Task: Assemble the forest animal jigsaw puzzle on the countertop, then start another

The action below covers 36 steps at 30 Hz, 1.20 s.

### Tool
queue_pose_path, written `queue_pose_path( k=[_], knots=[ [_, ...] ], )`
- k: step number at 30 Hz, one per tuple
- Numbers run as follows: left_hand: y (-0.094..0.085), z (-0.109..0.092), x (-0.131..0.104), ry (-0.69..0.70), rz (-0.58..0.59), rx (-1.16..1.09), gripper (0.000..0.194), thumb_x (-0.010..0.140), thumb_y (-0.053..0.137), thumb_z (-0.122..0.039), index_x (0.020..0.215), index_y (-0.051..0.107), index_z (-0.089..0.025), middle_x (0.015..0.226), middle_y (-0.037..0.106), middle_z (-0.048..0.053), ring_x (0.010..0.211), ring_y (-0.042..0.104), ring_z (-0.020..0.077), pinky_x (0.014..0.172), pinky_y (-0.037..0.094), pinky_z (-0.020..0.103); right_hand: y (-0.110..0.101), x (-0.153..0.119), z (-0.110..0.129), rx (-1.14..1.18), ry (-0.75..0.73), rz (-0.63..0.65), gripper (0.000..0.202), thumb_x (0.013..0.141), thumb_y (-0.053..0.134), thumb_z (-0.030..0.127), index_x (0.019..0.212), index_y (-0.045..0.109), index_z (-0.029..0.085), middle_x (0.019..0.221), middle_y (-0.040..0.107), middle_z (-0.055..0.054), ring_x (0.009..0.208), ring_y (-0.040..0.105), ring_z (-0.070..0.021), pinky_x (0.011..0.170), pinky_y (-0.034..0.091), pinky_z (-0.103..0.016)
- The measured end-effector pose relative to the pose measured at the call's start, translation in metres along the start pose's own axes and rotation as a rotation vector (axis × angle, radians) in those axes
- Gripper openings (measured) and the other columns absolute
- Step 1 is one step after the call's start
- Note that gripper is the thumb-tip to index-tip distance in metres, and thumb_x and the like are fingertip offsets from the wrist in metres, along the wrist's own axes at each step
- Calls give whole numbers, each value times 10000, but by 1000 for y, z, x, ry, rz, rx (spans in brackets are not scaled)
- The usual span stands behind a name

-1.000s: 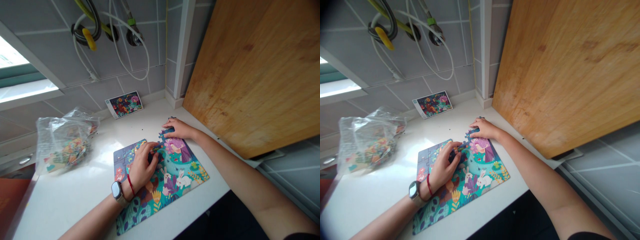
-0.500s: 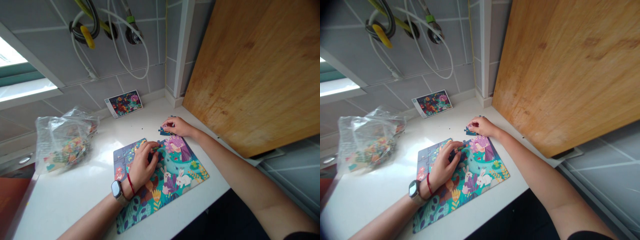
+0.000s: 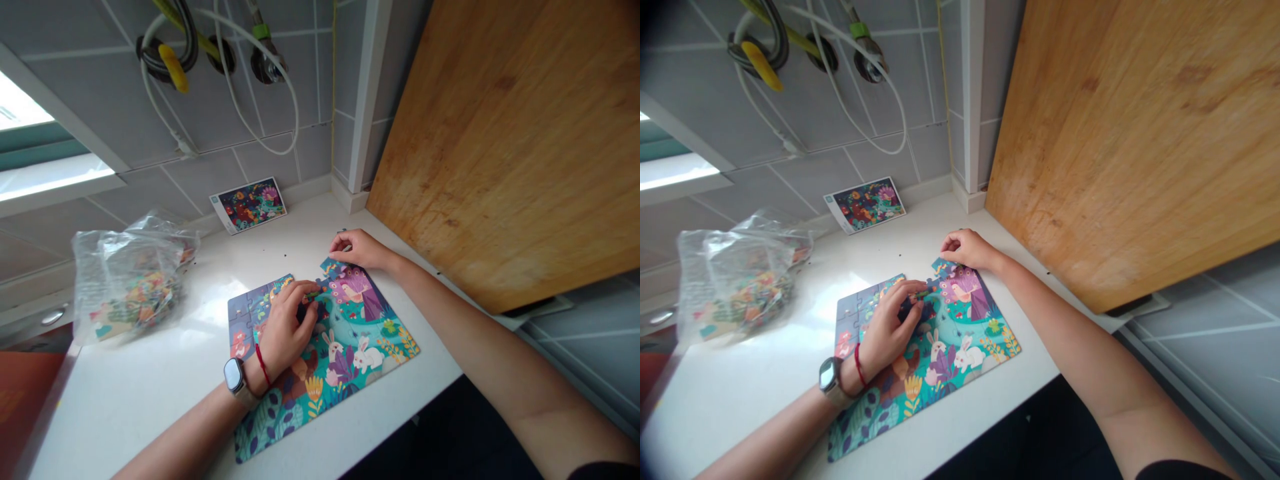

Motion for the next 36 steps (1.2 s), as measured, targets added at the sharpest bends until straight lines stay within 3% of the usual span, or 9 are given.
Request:
queue_pose_path(
  k=[3, 8, 13, 20, 23, 30, 36],
  knots=[
    [0, 0, 0, 7, -2, -4, 229, 1032, 537, -181, 1206, 658, -269, 1257, 700, 56, 1188, 645, 231, 1036, 520, 444, -1, 1, -2, -63, -5, -10, 192, 733, 823, 317, 756, 717, 159, 728, 738, -26, 682, 665, -155, 647, 510, -257],
    [-1, -2, 1, 20, 1, -6, 220, 1037, 529, -184, 1192, 660, -266, 1255, 699, 64, 1190, 644, 236, 1034, 521, 452, -1, 0, 0, -253, -15, -1, 77, 830, 760, 218, 861, 801, 161, 811, 797, -48, 739, 696, -168, 724, 509, -270],
    [2, -4, -1, 35, 17, 66, 265, 1021, 541, -176, 1258, 615, -268, 1276, 686, 72, 1209, 635, 254, 1042, 513, 474, 3, 0, 1, -364, -38, 18, 108, 897, 714, 169, 900, 822, 177, 865, 812, -51, 787, 709, -174, 762, 505, -276],
    [6, -9, -3, 77, 52, 122, 303, 1023, 536, -173, 1309, 575, -265, 1341, 659, 77, 1257, 618, 255, 1068, 515, 473, 1, 0, 3, -457, -109, -15, 91, 812, 808, 132, 894, 815, 172, 923, 753, -53, 812, 672, -163, 800, 500, -268],
    [4, -9, -2, 61, 38, 119, 316, 1021, 542, -182, 1326, 555, -262, 1316, 669, 82, 1235, 627, 260, 1049, 524, 472, -2, 0, 2, -468, -114, -41, 111, 857, 769, 138, 956, 814, 162, 965, 727, -61, 777, 640, -145, 781, 492, -262],
    [4, -9, -3, 55, 42, 115, 314, 1018, 541, -185, 1319, 553, -270, 1312, 667, 80, 1236, 626, 261, 1055, 517, 469, -11, 3, -13, -494, -34, -39, 132, 830, 781, 135, 955, 806, 168, 848, 701, -25, 715, 598, -139, 732, 461, -250],
    [3, -3, -6, -12, 26, 106, 375, 1020, 549, -217, 1389, 512, -269, 1296, 670, 88, 1161, 658, 258, 1003, 543, 454, -12, 3, -9, -489, -45, -57, 133, 943, 679, 208, 892, 796, 171, 832, 718, -33, 726, 601, -148, 731, 437, -255]
  ],
)
Point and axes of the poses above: each hand's wrist, its own x-axis towards the middle knuckle, its own y-axis out of the palm, z = x × y, the point moved 9 cm from there along x, towards the middle knuckle
